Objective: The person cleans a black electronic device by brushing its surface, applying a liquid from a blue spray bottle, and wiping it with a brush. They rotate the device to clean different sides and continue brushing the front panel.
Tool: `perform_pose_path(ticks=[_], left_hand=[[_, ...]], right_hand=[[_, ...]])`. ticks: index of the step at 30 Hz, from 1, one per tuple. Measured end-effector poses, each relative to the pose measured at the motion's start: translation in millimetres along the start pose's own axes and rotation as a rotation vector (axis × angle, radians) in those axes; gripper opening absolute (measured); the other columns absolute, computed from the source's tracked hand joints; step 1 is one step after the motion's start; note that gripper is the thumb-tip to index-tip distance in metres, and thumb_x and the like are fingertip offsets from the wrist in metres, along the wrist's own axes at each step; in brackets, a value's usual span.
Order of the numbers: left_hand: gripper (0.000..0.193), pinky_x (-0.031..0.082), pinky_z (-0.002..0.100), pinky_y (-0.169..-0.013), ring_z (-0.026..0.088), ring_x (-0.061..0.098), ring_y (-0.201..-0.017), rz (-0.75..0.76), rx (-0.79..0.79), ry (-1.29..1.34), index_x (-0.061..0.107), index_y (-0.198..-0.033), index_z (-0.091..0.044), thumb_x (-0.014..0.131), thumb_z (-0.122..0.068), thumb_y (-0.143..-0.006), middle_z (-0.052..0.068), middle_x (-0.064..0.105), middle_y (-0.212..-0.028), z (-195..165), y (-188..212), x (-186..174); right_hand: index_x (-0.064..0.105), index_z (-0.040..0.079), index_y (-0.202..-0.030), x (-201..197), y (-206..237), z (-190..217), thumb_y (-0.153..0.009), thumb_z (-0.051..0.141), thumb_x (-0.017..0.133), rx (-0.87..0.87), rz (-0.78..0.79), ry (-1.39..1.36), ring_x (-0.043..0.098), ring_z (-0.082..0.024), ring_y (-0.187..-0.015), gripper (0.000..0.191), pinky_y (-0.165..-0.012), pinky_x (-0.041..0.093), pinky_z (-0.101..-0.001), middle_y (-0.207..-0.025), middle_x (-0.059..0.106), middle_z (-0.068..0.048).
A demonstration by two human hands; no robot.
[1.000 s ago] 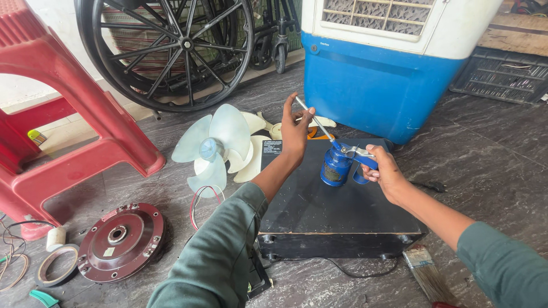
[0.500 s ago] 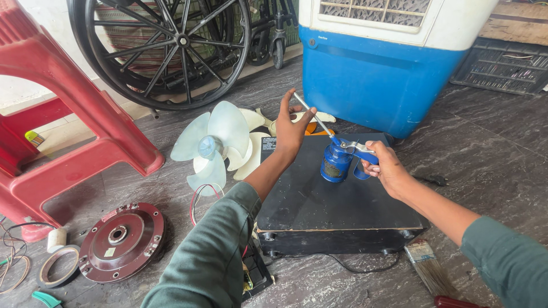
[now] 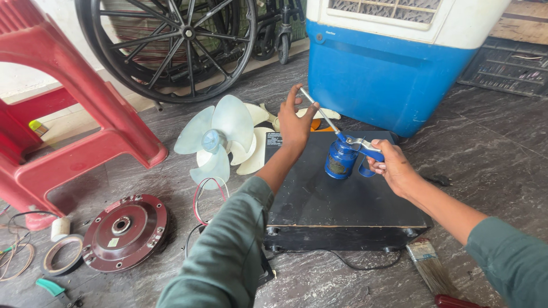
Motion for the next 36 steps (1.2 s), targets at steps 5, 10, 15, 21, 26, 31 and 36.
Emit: perform_pose_path(ticks=[5,10,15,21,26,31,36], left_hand=[[0.069,0.052,0.043,-0.094,0.026,0.062,-0.108,-0.026,-0.026,0.015,0.05,-0.148,-0.028,0.078,-0.028,-0.085,0.014,0.062,-0.121,-3,3,-2],[0.071,0.052,0.039,-0.092,0.02,0.069,-0.099,0.042,-0.027,0.097,0.041,-0.154,-0.024,0.072,-0.028,-0.09,0.012,0.075,-0.102,-5,8,-3],[0.069,0.053,0.034,-0.074,0.017,0.066,-0.079,0.079,-0.11,0.298,0.029,-0.158,-0.017,0.06,-0.011,-0.097,0.011,0.076,-0.093,-9,8,8],[0.066,0.062,0.034,-0.074,0.016,0.073,-0.076,0.103,-0.127,0.382,0.023,-0.158,-0.014,0.051,-0.002,-0.1,0.011,0.075,-0.085,-15,11,16],[0.066,0.063,0.036,-0.075,0.017,0.074,-0.077,0.125,-0.133,0.429,0.021,-0.159,-0.015,0.051,-0.003,-0.101,0.011,0.074,-0.086,-18,15,14],[0.067,0.063,0.034,-0.078,0.017,0.075,-0.08,0.133,-0.117,0.394,0.019,-0.16,-0.016,0.051,-0.005,-0.102,0.011,0.076,-0.087,-19,18,11],[0.066,0.064,0.035,-0.077,0.017,0.074,-0.08,0.145,-0.135,0.449,0.02,-0.16,-0.016,0.051,-0.005,-0.102,0.011,0.074,-0.087,-18,22,10]], right_hand=[[0.053,0.008,-0.077,-7,-2,-3,-0.098,0.034,0.054,0.021,0.034,0.043,0.036,-0.008,-0.057,0.034,-0.06,0.037,-0.028,-0.065,0.046,0.0],[0.057,0.004,-0.082,-2,-3,20,-0.101,0.038,0.045,0.126,0.161,0.207,0.057,-0.017,-0.067,0.041,-0.078,0.049,-0.0356,-0.069,0.055,-0.006],[0.064,0.003,-0.096,13,-15,56,-0.102,0.043,0.039,0.531,0.042,0.638,0.075,-0.024,-0.091,0.048,-0.093,0.05,-0.0576,-0.078,0.067,-0.014],[0.054,0.02,-0.1,23,-26,60,-0.102,0.061,0.028,0.587,0.025,0.732,0.076,-0.031,-0.074,0.048,-0.086,0.054,-0.0553,-0.079,0.074,-0.019],[0.061,-0.001,-0.08,20,-25,45,-0.108,0.052,0.033,0.415,-0.062,0.681,0.062,-0.023,-0.053,0.065,-0.061,0.055,-0.0424,-0.063,0.063,-0.014],[0.059,-0.002,-0.067,25,-15,46,-0.109,0.043,0.037,0.311,-0.113,0.754,0.057,-0.022,-0.049,0.065,-0.057,0.052,-0.0409,-0.054,0.057,-0.013],[0.059,-0.004,-0.058,32,-1,50,-0.109,0.044,0.036,0.233,-0.178,0.843,0.062,-0.022,-0.05,0.074,-0.063,0.055,-0.0397,-0.051,0.058,-0.014]])
Point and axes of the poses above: each hand's wrist, its own y-axis away from the middle knuckle, its own x-axis out of the palm, z = x × y, the point moved 2 cm from there along -y, towards the middle knuckle
